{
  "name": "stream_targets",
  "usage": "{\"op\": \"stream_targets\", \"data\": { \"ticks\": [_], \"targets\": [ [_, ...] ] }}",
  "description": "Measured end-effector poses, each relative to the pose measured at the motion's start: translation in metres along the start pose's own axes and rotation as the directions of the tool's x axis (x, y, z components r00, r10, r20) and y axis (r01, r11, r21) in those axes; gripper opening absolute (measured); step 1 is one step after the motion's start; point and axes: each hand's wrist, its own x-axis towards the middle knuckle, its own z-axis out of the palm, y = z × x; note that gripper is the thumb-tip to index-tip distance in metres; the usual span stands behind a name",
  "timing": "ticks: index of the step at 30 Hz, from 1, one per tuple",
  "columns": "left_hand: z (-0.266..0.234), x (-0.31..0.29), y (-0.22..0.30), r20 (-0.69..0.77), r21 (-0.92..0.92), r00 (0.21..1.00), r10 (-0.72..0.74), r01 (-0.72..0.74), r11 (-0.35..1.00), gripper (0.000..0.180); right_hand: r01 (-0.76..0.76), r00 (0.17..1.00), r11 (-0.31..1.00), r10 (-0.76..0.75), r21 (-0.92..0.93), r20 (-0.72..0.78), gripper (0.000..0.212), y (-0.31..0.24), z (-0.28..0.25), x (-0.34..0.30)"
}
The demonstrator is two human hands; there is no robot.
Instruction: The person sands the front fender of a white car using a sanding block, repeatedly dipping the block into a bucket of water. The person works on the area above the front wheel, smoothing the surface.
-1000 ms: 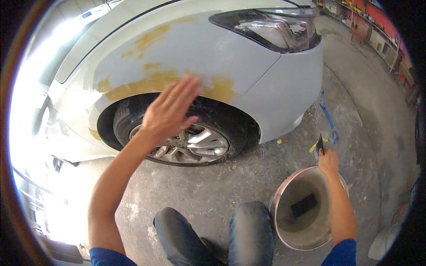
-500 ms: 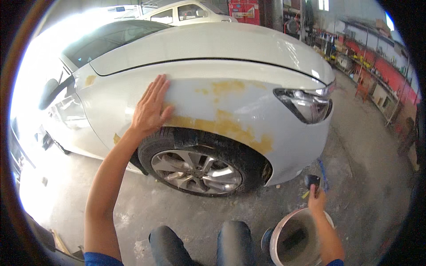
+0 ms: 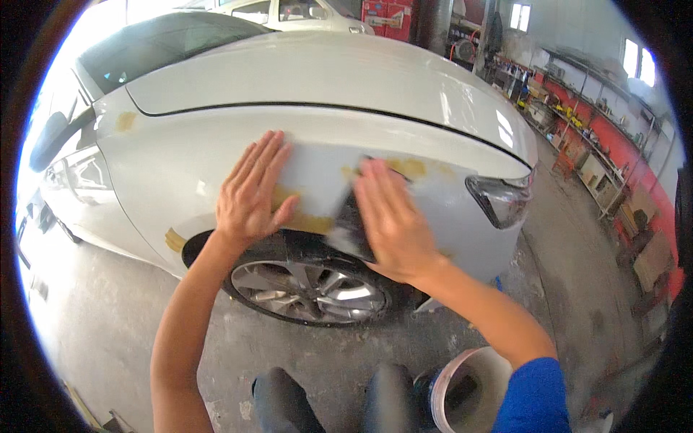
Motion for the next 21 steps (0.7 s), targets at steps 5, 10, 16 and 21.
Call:
{"op": "stream_targets", "data": {
  "ticks": [5,10,16,21],
  "targets": [
    [-0.004,-0.005,-0.003,0.064,0.05,0.998,-0.016,0.013,0.999,0.073,0.091,0.996,0.992,-0.092,0.084,0.005,0.077,0.047,-0.006,-0.019],
    [-0.001,-0.002,-0.003,0.022,0.063,1.0,-0.016,0.015,0.998,0.071,-0.128,0.992,0.992,0.128,0.01,0.002,0.105,0.035,-0.012,-0.042],
    [0.006,0.005,0.001,0.022,0.039,1.0,0.006,-0.007,0.999,0.07,0.096,0.994,0.995,-0.094,0.029,-0.056,0.088,0.024,0.011,0.021],
    [-0.002,-0.006,-0.009,-0.022,0.068,1.0,0.012,-0.01,0.998,0.069,-0.099,0.995,0.995,0.099,0.03,0.004,0.084,0.043,-0.018,-0.046]
  ]
}}
